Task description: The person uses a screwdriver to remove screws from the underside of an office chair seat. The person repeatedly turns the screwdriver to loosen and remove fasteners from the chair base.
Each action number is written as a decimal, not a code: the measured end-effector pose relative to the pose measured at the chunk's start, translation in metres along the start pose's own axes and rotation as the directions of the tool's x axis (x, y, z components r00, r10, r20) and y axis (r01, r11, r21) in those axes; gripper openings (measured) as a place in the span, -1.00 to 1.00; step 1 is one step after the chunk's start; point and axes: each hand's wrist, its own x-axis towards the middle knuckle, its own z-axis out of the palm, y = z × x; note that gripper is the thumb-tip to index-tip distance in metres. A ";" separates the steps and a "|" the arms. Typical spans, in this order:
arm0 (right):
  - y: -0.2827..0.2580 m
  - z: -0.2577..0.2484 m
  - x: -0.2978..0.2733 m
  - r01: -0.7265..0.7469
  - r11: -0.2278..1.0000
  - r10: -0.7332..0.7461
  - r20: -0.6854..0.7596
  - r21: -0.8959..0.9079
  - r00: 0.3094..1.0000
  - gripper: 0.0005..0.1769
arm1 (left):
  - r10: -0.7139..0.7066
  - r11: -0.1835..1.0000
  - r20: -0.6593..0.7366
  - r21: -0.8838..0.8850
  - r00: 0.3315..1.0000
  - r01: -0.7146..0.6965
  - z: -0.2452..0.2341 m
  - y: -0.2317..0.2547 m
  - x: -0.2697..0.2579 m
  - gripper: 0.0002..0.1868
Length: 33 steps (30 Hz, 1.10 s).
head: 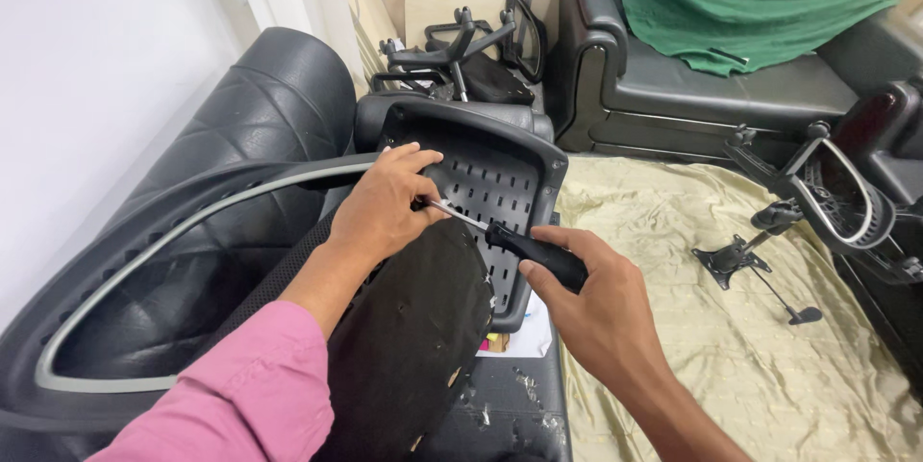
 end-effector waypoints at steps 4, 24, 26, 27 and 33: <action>-0.020 0.002 0.005 -0.236 0.707 0.215 0.115 0.666 0.970 -0.58 | 0.093 0.994 0.058 0.045 0.994 -0.096 0.000 -0.003 -0.003 -0.84; -0.011 -0.008 0.011 0.038 0.910 -0.023 -0.041 0.414 0.999 -0.48 | -0.061 0.989 -0.142 -0.141 0.988 0.041 -0.005 0.005 -0.008 -0.78; -0.016 -0.007 0.017 -0.166 0.684 0.106 0.128 0.711 0.986 -0.54 | -0.018 0.989 -0.157 -0.150 0.987 -0.006 -0.003 0.003 -0.008 -0.79; -0.020 -0.007 0.018 -0.292 0.595 0.191 0.221 0.749 0.956 -0.56 | -0.038 0.989 -0.147 -0.145 0.988 0.017 -0.003 0.002 -0.008 -0.80; -0.033 -0.003 0.002 -0.531 0.442 0.353 0.404 0.723 0.844 -0.60 | -0.049 0.991 -0.123 -0.132 0.991 0.033 0.001 0.001 -0.005 -0.83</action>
